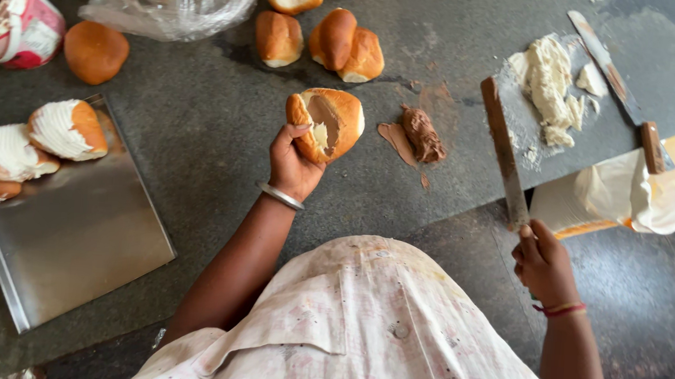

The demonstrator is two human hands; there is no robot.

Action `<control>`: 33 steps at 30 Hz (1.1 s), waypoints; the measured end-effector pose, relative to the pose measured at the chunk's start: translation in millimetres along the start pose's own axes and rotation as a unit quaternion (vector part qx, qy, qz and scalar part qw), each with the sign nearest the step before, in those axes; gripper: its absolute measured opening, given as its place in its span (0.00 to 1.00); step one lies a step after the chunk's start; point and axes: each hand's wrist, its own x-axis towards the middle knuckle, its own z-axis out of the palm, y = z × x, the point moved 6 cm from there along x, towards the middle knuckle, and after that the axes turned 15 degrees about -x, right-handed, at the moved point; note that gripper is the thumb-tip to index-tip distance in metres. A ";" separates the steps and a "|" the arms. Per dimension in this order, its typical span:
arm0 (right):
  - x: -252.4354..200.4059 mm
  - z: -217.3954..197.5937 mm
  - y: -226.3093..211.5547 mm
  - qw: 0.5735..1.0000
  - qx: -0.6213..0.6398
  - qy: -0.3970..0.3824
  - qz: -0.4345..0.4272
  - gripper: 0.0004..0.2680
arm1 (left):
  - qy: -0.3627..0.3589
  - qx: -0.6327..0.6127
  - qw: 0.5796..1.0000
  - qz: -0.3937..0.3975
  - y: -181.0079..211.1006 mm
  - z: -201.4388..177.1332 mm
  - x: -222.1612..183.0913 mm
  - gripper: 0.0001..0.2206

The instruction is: The person uses a palette knife and spatulas to apply white and chocolate frosting to halved buns on a counter, then places the frosted buns onto a metal tray.

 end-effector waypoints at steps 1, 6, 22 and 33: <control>6.7 2.2 12.6 1.000 0.002 0.006 0.004 0.10 | 0.008 0.000 1.000 -0.009 -3.1 -1.2 -0.3 0.28; 36.4 8.8 73.6 0.960 -0.266 0.055 -0.062 0.08 | 0.014 0.000 1.000 -0.019 -14.0 -2.8 -5.9 0.29; -43.6 73.1 69.0 0.986 0.001 -0.157 -0.059 0.16 | -0.020 0.010 1.000 -0.018 -20.3 -9.7 -3.2 0.30; -49.2 26.7 -108.5 0.884 -0.345 0.056 -0.311 0.19 | -0.032 0.112 0.990 -0.078 -27.5 -12.3 3.3 0.24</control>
